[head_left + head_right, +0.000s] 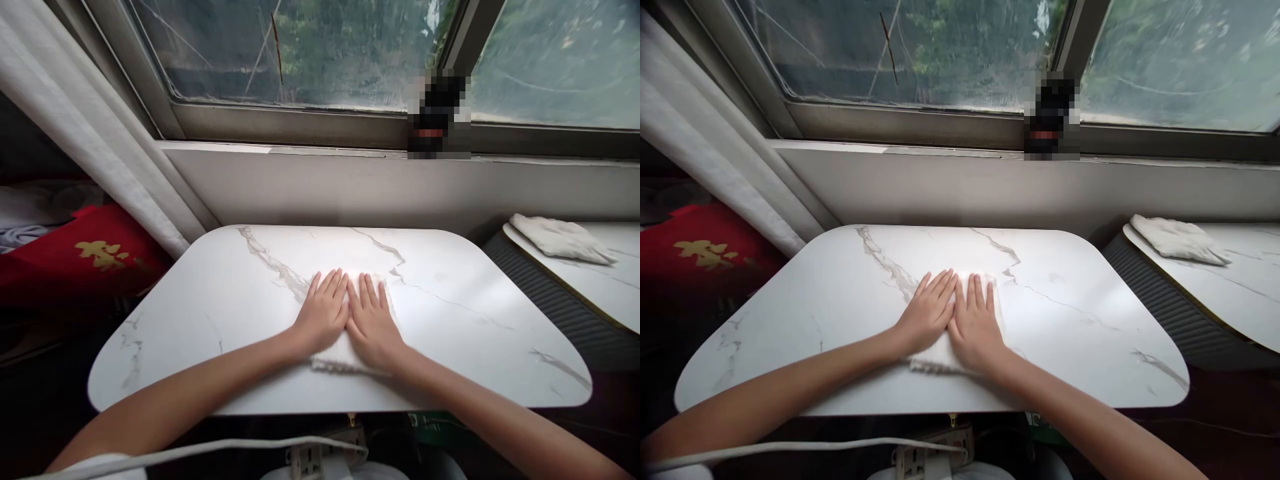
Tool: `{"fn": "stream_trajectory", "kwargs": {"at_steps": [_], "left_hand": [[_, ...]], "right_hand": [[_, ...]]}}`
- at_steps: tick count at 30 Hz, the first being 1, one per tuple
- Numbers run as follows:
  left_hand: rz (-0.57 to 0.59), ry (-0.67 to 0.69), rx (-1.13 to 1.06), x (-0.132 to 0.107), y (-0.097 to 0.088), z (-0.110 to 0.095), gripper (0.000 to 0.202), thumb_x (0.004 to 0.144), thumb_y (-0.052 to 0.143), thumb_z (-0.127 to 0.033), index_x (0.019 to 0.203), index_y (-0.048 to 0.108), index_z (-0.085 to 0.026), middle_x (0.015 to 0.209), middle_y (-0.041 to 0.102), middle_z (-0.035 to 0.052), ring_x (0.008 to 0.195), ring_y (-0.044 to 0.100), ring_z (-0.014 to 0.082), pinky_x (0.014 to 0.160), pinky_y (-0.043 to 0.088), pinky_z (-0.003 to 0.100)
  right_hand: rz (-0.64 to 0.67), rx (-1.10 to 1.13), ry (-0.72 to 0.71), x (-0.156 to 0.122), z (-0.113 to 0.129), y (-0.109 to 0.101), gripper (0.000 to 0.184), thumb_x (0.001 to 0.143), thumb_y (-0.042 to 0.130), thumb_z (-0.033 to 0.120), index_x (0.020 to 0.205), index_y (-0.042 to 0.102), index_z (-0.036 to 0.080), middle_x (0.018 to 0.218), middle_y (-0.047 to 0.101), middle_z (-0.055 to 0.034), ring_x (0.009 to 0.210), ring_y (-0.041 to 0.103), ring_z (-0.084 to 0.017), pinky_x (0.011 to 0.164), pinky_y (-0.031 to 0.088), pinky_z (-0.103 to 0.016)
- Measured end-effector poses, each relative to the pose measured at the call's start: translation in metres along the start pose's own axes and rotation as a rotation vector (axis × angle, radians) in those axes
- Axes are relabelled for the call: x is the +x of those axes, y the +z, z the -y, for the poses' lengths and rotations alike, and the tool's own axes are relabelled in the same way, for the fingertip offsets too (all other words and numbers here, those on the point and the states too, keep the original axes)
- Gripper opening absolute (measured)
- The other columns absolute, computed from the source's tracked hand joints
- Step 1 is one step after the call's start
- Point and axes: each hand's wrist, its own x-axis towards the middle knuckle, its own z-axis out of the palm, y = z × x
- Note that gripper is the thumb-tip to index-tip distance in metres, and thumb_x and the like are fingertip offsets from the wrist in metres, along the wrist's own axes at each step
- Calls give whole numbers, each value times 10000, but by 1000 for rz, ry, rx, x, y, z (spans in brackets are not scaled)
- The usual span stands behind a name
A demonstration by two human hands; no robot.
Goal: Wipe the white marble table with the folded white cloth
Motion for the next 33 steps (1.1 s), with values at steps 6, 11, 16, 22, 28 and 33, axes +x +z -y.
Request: {"fn": "stream_trajectory", "kwargs": {"at_steps": [6, 11, 16, 22, 28, 33], "left_hand": [[16, -2, -14, -74, -20, -16, 528, 939, 298, -258, 1448, 277, -123, 1499, 281, 90, 1395, 193, 226, 1151, 148, 458], [20, -102, -13, -36, -16, 26, 510, 964, 228, -279, 1436, 291, -96, 1484, 310, 109, 1385, 227, 204, 1147, 141, 449], [44, -160, 32, 40, -6, 95, 502, 959, 223, -266, 1426, 307, -104, 1486, 314, 90, 1382, 233, 171, 1147, 117, 407], [11, -231, 76, 109, -1, 151, 479, 953, 232, -245, 1403, 354, -135, 1469, 357, 73, 1366, 272, 161, 1135, 139, 376], [0, -228, 102, 111, -1, 157, 490, 958, 211, -233, 1418, 320, -107, 1490, 305, 100, 1384, 231, 175, 1136, 120, 399], [35, -142, 52, 56, -9, 129, 501, 959, 222, -234, 1426, 289, -66, 1500, 269, 120, 1399, 175, 171, 1146, 90, 398]], "right_hand": [[80, 93, -207, -46, 30, -12, 647, 953, 276, 319, 1486, -19, 101, 1545, 63, -122, 1410, -15, -276, 1136, 122, -528], [115, 77, -206, 18, 21, -8, 610, 952, 246, 393, 1476, 184, 86, 1526, 165, -145, 1411, 76, -274, 1135, 76, -524], [45, 24, -106, 115, 8, 15, 598, 945, 251, 386, 1458, 250, 79, 1517, 208, -165, 1403, 123, -301, 1121, 85, -519], [-13, -22, 23, 200, -4, 33, 562, 938, 294, 394, 1448, 304, 156, 1498, 291, -145, 1379, 192, -342, 1094, 151, -494], [-40, -16, -13, 210, -8, 36, 548, 946, 296, 405, 1443, 316, 176, 1502, 286, -139, 1378, 206, -327, 1091, 155, -501], [-29, 59, -47, 150, 11, 29, 564, 944, 297, 432, 1437, 332, 160, 1495, 303, -137, 1389, 180, -309, 1110, 149, -491]]}}
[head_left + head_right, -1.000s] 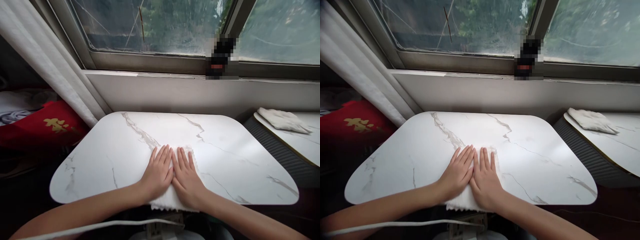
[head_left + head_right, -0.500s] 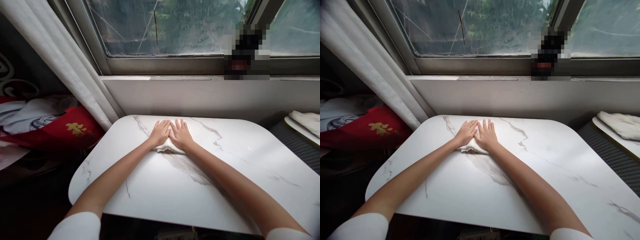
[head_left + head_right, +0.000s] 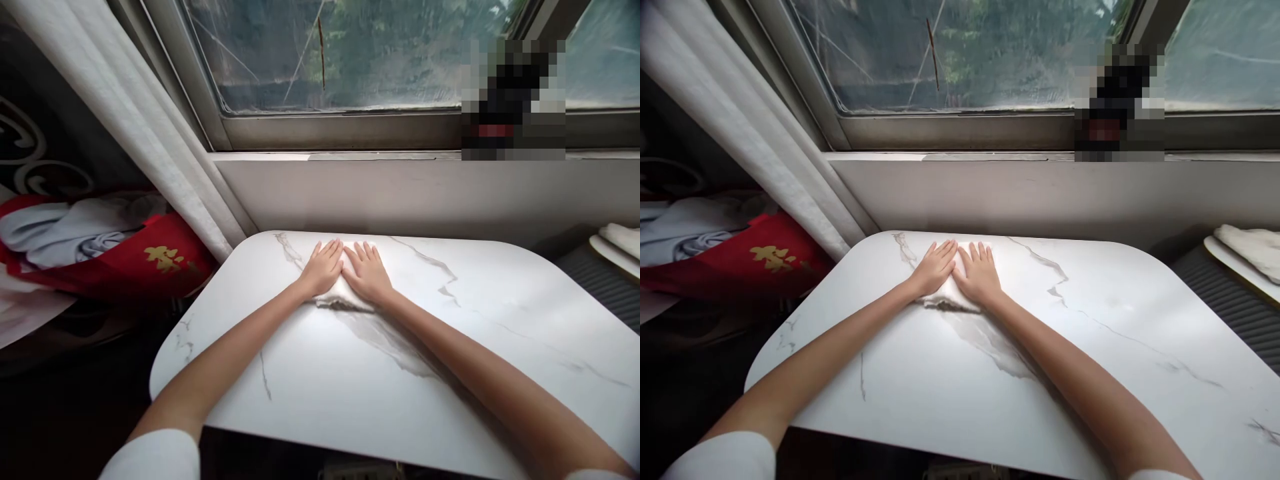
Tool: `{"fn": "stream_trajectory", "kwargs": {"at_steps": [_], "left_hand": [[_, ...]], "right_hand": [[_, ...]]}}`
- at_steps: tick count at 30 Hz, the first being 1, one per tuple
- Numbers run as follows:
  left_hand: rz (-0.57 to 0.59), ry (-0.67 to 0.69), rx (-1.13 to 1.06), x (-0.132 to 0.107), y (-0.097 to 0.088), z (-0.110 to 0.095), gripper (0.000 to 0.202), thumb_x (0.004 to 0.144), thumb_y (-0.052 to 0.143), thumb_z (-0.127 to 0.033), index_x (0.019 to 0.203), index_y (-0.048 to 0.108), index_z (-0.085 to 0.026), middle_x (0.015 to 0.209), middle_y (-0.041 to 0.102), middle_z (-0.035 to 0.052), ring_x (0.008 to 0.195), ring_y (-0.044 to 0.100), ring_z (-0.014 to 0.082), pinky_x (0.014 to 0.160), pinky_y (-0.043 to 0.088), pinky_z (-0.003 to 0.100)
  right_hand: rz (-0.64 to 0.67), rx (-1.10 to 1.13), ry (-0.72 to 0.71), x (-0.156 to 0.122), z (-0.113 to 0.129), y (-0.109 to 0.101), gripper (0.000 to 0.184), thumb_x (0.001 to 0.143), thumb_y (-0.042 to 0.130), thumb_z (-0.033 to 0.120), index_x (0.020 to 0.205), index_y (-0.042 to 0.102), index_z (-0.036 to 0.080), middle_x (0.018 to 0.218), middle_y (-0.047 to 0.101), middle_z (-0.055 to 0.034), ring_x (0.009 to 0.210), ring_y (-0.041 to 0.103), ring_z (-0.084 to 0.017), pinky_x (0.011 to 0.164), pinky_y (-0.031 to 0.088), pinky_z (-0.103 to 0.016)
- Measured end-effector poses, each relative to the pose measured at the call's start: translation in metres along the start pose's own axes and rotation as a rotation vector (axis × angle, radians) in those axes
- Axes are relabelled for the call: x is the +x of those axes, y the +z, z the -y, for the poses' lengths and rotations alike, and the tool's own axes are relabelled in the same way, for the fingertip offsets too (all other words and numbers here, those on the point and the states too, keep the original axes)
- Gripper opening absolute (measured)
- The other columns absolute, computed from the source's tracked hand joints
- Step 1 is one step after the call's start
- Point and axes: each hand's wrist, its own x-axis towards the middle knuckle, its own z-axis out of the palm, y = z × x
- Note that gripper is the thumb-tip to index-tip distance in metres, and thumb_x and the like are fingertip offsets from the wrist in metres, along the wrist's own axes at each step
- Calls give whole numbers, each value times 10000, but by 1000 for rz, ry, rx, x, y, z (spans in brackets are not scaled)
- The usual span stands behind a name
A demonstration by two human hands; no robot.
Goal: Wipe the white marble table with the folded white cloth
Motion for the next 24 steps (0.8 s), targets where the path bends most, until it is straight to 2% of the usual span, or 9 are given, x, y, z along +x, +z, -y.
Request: {"fn": "stream_trajectory", "kwargs": {"at_steps": [4, 8, 11, 13, 15, 17, 20, 24], "left_hand": [[18, 89, -61, -75, -16, -24, 489, 966, 231, -253, 1416, 319, -84, 1491, 299, 98, 1399, 173, 159, 1155, 93, 403], [60, 83, -59, -147, -35, -47, 496, 957, 273, -242, 1429, 298, -90, 1501, 265, 104, 1405, 148, 181, 1157, 104, 429], [91, 48, -65, -183, -43, -54, 506, 965, 271, -248, 1450, 249, -108, 1512, 228, 98, 1404, 146, 187, 1153, 140, 429], [82, -3, -83, -190, -42, -51, 500, 972, 242, -248, 1459, 229, -134, 1511, 240, 80, 1400, 168, 176, 1148, 166, 420], [54, -51, -95, -182, -36, -38, 495, 971, 216, -241, 1456, 241, -145, 1500, 279, 71, 1392, 199, 172, 1145, 170, 424], [20, -96, -83, -160, -29, -18, 497, 963, 204, -236, 1444, 274, -130, 1485, 313, 80, 1387, 223, 180, 1144, 154, 438], [-34, -167, -30, -110, -18, 21, 502, 955, 206, -240, 1430, 302, -111, 1479, 326, 95, 1384, 232, 194, 1141, 127, 453], [9, -168, 33, -40, -17, 72, 509, 956, 213, -244, 1436, 283, -88, 1496, 290, 99, 1392, 209, 188, 1142, 110, 415]], "right_hand": [[43, 38, -44, -72, 35, -11, 597, 942, 317, 416, 1468, 246, 143, 1535, 176, -139, 1406, 52, -321, 1120, 126, -521], [135, 96, -182, -133, 66, -23, 679, 930, 356, 433, 1493, 117, 139, 1549, 9, -133, 1391, -59, -358, 1121, 115, -550], [160, 157, -277, -155, 80, -28, 732, 919, 378, 451, 1497, 30, 165, 1539, -72, -126, 1376, -103, -377, 1110, 126, -573], [175, 180, -283, -152, 86, -28, 740, 915, 393, 445, 1496, 17, 183, 1535, -93, -122, 1371, -115, -381, 1109, 123, -575], [198, 178, -243, -133, 89, -25, 711, 920, 380, 432, 1496, 44, 184, 1538, -76, -122, 1372, -113, -370, 1112, 109, -566], [218, 157, -200, -98, 88, -18, 663, 936, 333, 414, 1493, 90, 150, 1542, -19, -134, 1386, -81, -343, 1123, 87, -539], [191, 118, -219, -29, 76, -4, 606, 957, 262, 391, 1479, 174, 96, 1539, 107, -148, 1410, 26, -282, 1139, 71, -456], [114, 53, -135, 53, 61, 16, 573, 952, 286, 372, 1462, 251, 113, 1529, 194, -136, 1407, 126, -260, 1129, 82, -424]]}}
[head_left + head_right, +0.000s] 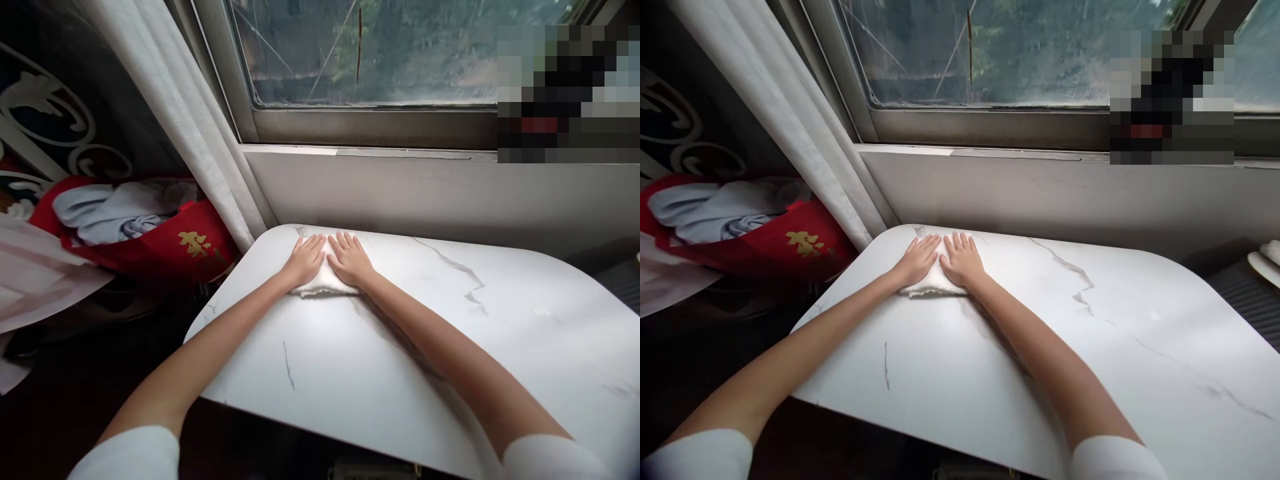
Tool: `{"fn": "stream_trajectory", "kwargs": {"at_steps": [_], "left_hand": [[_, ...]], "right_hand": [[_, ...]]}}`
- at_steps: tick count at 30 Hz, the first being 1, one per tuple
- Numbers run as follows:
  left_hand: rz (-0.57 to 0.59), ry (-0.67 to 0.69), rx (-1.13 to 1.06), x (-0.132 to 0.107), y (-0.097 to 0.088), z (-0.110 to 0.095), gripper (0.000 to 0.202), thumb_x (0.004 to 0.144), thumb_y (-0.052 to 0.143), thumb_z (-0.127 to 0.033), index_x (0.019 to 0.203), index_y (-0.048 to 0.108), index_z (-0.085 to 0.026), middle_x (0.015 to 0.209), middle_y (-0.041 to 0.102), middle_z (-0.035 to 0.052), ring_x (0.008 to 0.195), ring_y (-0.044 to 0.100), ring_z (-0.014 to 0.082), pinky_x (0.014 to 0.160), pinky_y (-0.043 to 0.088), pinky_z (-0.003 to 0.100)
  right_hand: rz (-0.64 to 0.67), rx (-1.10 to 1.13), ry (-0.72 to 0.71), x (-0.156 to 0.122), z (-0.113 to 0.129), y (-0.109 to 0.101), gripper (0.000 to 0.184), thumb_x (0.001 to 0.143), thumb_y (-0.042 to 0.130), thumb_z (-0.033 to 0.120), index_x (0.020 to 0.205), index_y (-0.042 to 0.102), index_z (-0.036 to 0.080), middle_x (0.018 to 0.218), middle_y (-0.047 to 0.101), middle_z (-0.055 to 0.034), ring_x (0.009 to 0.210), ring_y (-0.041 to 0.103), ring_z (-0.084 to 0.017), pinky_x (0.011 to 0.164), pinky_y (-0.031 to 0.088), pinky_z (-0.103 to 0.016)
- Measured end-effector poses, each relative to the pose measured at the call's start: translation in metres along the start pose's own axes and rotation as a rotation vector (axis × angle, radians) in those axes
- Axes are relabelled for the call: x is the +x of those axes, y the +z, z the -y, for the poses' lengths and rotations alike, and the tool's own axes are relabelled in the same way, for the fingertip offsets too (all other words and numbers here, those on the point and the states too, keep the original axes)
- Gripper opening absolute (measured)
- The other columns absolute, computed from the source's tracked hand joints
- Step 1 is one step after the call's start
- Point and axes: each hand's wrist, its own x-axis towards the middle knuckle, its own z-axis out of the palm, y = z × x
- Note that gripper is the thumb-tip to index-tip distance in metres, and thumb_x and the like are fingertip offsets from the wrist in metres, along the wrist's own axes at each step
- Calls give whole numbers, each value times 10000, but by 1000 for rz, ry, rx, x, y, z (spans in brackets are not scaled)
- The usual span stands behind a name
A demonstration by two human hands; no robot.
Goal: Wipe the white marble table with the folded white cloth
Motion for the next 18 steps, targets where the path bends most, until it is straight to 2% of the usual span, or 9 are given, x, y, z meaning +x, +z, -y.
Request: {"fn": "stream_trajectory", "kwargs": {"at_steps": [3, 5, 7, 9, 13, 15, 18], "left_hand": [[53, 24, 100, 42, -7, 22, 506, 952, 231, -229, 1440, 279, -102, 1500, 279, 106, 1399, 179, 222, 1131, 60, 480], [85, -13, 169, 59, -10, 33, 499, 945, 264, -226, 1426, 311, -103, 1483, 305, 141, 1390, 204, 268, 1106, 37, 553], [108, -49, 189, 68, -11, 44, 489, 936, 287, -213, 1411, 341, -110, 1465, 333, 169, 1375, 240, 295, 1082, 75, 595], [87, -49, 166, 68, -8, 53, 490, 931, 279, -181, 1416, 329, -125, 1475, 313, 166, 1380, 233, 281, 1076, 151, 576], [-12, -21, 139, 41, 0, 68, 496, 933, 253, -154, 1423, 302, -93, 1500, 256, 161, 1399, 173, 243, 1102, 180, 484], [-31, 2, 130, 15, 1, 71, 488, 938, 245, -169, 1411, 324, -80, 1495, 271, 158, 1398, 175, 239, 1112, 159, 471], [-53, 75, 101, -39, -3, 69, 490, 945, 220, -202, 1401, 348, -78, 1484, 300, 146, 1396, 187, 232, 1118, 154, 467]], "right_hand": [[-49, -22, 91, 39, -2, 7, 552, 946, 295, 332, 1450, 283, 105, 1515, 243, -143, 1397, 167, -267, 1117, 93, -440], [-94, -25, 125, 57, 4, 12, 544, 939, 309, 312, 1438, 308, 95, 1502, 275, -156, 1390, 189, -270, 1113, 97, -450], [-140, -23, 134, 68, 12, 17, 543, 933, 319, 304, 1424, 329, 73, 1499, 274, -170, 1392, 182, -266, 1112, 95, -462], [-178, -23, 101, 73, 20, 21, 547, 930, 316, 293, 1415, 330, 39, 1508, 240, -175, 1404, 140, -252, 1118, 75, -469], [-181, -17, -16, 61, 41, 26, 554, 943, 288, 272, 1413, 299, -21, 1498, 245, -194, 1402, 153, -250, 1131, 53, -459], [-178, -17, -24, 42, 59, 26, 553, 948, 283, 266, 1414, 294, -31, 1474, 280, -231, 1386, 201, -289, 1124, 88, -476], [-165, -24, -43, 1, 94, 24, 571, 940, 298, 266, 1411, 282, -55, 1451, 286, -281, 1367, 222, -355, 1099, 143, -529]]}}
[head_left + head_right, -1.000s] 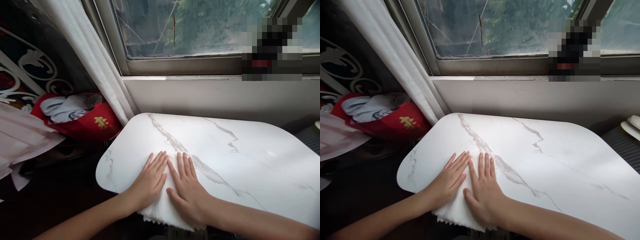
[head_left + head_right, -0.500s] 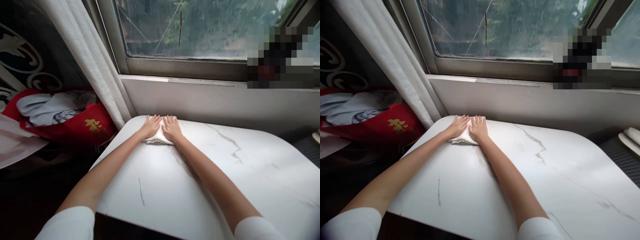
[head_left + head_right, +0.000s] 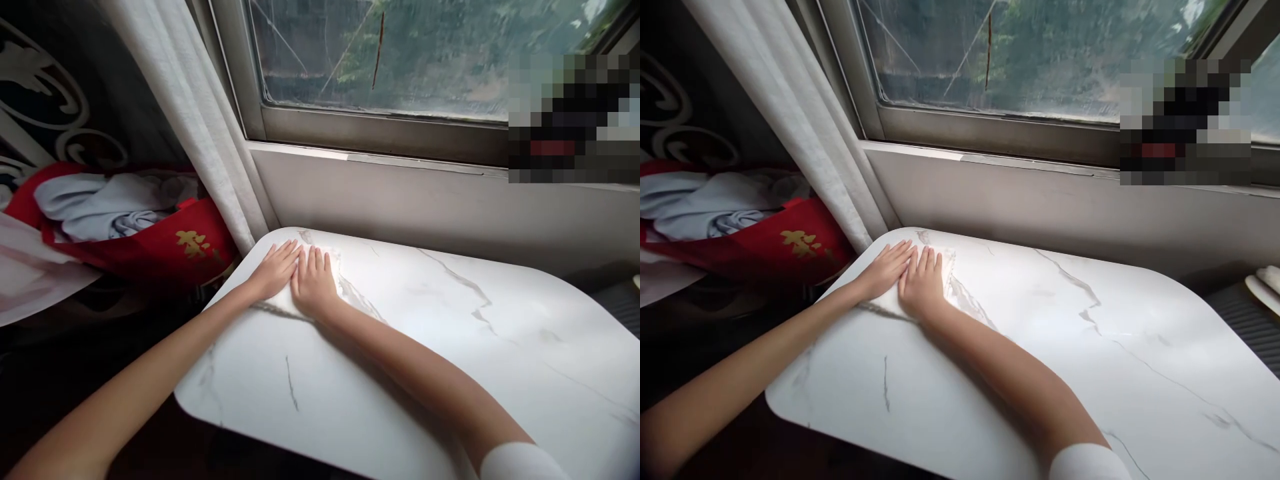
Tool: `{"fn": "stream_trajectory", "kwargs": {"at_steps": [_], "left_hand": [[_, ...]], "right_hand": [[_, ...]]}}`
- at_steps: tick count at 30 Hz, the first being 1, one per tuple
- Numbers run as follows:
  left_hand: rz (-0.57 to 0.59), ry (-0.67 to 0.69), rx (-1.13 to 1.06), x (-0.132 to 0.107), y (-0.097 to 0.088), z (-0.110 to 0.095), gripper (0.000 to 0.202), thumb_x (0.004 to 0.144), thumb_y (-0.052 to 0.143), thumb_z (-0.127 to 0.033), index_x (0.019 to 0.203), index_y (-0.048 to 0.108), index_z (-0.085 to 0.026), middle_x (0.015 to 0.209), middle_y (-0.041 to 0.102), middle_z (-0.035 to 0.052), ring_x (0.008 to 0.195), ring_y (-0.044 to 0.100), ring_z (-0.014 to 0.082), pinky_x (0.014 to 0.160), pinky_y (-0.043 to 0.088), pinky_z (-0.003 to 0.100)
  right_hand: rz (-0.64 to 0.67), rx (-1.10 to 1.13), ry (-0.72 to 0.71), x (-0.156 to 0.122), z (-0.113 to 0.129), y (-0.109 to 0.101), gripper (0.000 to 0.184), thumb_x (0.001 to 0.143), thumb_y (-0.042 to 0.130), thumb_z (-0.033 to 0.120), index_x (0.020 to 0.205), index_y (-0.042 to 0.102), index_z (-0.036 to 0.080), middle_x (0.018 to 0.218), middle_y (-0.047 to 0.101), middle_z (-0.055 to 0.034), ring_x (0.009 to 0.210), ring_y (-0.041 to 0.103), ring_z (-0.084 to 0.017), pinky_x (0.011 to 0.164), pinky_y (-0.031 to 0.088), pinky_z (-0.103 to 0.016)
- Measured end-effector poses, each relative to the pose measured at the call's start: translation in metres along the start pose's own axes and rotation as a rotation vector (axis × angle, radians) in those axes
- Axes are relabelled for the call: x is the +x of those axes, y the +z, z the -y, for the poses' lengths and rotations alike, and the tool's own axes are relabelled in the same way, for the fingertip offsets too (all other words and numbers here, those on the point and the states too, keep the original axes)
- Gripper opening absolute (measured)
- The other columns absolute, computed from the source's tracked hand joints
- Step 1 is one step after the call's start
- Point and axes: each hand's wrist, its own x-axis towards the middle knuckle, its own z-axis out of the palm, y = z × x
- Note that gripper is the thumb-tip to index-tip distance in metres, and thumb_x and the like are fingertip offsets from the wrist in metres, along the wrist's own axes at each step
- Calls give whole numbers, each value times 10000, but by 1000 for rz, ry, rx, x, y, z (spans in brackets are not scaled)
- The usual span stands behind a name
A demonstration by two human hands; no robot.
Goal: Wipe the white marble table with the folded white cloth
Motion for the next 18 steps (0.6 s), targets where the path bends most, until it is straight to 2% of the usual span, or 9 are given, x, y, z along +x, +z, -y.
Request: {"fn": "stream_trajectory", "kwargs": {"at_steps": [3, 6, 9, 11, 13, 15, 18], "left_hand": [[-39, 24, -29, -66, -12, -9, 506, 951, 182, -222, 1413, 341, -94, 1480, 315, 131, 1395, 192, 222, 1122, 168, 455], [-51, -22, -46, -126, -26, -17, 514, 954, 163, -224, 1444, 292, -139, 1486, 310, 107, 1390, 213, 215, 1118, 199, 455], [-48, -66, -65, -160, -35, -17, 515, 960, 172, -247, 1463, 242, -163, 1492, 299, 94, 1384, 233, 220, 1113, 218, 462], [-37, -91, -83, -162, -36, -10, 516, 962, 166, -256, 1464, 238, -160, 1489, 306, 94, 1379, 248, 218, 1111, 225, 464], [-25, -104, -96, -148, -32, 2, 516, 961, 162, -266, 1453, 267, -152, 1480, 324, 98, 1375, 260, 216, 1111, 222, 466], [-18, -110, -97, -119, -25, 17, 519, 957, 169, -278, 1431, 318, -130, 1471, 339, 109, 1374, 264, 218, 1115, 207, 464], [-11, -129, -87, -58, -11, 38, 518, 942, 190, -262, 1396, 375, -93, 1462, 352, 122, 1370, 273, 212, 1119, 198, 438]], "right_hand": [[62, 24, -77, -41, 41, -13, 619, 918, 343, 289, 1400, 270, -93, 1443, 276, -303, 1355, 233, -386, 1094, 155, -558], [90, 70, -171, -73, 75, -23, 659, 899, 377, 314, 1389, 273, -114, 1439, 277, -310, 1353, 230, -395, 1107, 147, -550], [98, 154, -238, -82, 93, -28, 662, 898, 369, 330, 1393, 280, -99, 1454, 251, -296, 1366, 188, -393, 1103, 150, -562], [138, 213, -237, -73, 95, -26, 669, 893, 368, 351, 1411, 271, -62, 1473, 230, -267, 1377, 145, -395, 1088, 137, -600], [203, 258, -203, -52, 88, -22, 693, 884, 372, 375, 1435, 239, -24, 1488, 213, -242, 1381, 110, -400, 1072, 103, -637], [251, 284, -165, -24, 74, -15, 710, 887, 349, 398, 1452, 197, -3, 1502, 185, -229, 1385, 80, -401, 1064, 52, -651], [228, 286, -112, 21, 41, -1, 650, 922, 231, 367, 1458, 174, 3, 1519, 168, -196, 1403, 65, -335, 1090, -8, -593]]}}
